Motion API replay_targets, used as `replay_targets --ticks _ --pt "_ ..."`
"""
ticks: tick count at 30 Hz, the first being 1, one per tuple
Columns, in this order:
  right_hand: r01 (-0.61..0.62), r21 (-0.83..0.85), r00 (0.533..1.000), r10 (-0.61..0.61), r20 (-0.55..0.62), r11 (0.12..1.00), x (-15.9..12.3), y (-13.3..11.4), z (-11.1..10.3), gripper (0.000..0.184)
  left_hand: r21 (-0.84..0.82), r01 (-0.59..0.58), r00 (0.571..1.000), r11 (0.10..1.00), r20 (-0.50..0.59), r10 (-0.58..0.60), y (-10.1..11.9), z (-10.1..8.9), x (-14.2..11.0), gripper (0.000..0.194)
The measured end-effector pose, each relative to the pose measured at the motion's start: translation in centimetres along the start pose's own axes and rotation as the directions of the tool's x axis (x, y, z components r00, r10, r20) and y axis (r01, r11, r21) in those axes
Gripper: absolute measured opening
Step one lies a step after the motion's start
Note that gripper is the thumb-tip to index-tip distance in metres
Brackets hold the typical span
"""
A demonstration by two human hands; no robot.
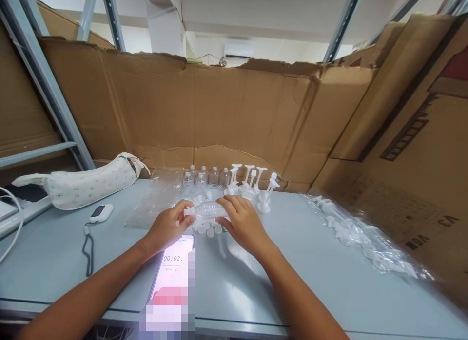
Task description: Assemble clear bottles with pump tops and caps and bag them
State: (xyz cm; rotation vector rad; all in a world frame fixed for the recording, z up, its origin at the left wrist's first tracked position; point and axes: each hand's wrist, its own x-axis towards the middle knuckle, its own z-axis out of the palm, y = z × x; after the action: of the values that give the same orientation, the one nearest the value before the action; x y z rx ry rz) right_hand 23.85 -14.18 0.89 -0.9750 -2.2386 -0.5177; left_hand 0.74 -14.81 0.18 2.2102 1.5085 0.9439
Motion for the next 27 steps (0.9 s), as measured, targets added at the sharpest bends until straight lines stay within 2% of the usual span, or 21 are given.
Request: replay_targets --ticks 3,5,8,12,14,15,17,19,20,22,24,27 --pt "0.002 -0.036 1.000 -0.002 -0.011 0.999 0.1 0.2 0.0 0.032 0.064 -0.040 0.998 0.997 -0.039 0.043 0.1 0.0 0.0 0.012" --pt "0.017 -0.080 1.000 -0.019 -0.022 0.997 0.2 0.3 0.1 0.030 0.040 -0.069 0.998 0.997 -0.006 0.069 0.1 0.2 0.0 0.020" --pt "0.053 -0.140 0.998 -0.058 -0.035 0.989 0.2 0.5 0.2 0.029 -0.155 -0.041 0.996 0.987 0.074 0.053 0.1 0.5 0.0 0.036" --pt "0.078 -0.155 0.990 -0.095 -0.103 0.985 0.0 1.1 0.5 0.030 -0.476 0.151 0.964 0.866 0.265 -0.023 0.3 0.7 0.1 0.053" --pt "0.036 -0.113 0.984 -0.055 -0.170 0.993 -0.1 1.7 0.8 0.033 -0.531 0.199 0.949 0.824 0.313 -0.027 0.4 0.5 0.1 0.056" --pt "-0.009 -0.074 0.981 -0.005 -0.196 0.997 -0.2 1.9 0.9 0.035 -0.525 0.179 0.955 0.832 0.295 -0.020 0.4 0.3 0.0 0.055" --pt "-0.148 0.041 0.964 0.153 -0.216 0.988 -0.1 2.4 1.1 0.041 -0.395 0.075 0.984 0.916 0.181 -0.003 0.3 0.0 0.1 0.050" --pt "-0.303 0.175 0.926 0.333 -0.177 0.937 0.1 2.8 1.4 0.046 -0.100 -0.041 0.998 0.994 0.036 0.045 0.1 -0.2 0.2 0.039" --pt "-0.371 0.236 0.901 0.410 -0.142 0.898 0.3 3.0 1.7 0.047 0.062 -0.086 0.996 0.994 -0.017 0.087 -0.1 -0.3 0.3 0.031" --pt "-0.474 0.320 0.854 0.517 -0.060 0.820 0.8 3.3 2.4 0.047 0.312 -0.150 0.982 0.938 -0.061 0.178 -0.6 -0.2 0.7 0.020" --pt "-0.535 0.343 0.826 0.564 0.016 0.772 1.6 3.6 3.4 0.047 0.461 -0.181 0.972 0.869 -0.050 0.229 -1.1 0.1 1.1 0.019" --pt "-0.572 0.233 0.819 0.565 0.106 0.786 3.2 4.2 5.1 0.043 0.571 -0.177 0.973 0.802 -0.021 0.230 -2.0 0.6 1.8 0.020"
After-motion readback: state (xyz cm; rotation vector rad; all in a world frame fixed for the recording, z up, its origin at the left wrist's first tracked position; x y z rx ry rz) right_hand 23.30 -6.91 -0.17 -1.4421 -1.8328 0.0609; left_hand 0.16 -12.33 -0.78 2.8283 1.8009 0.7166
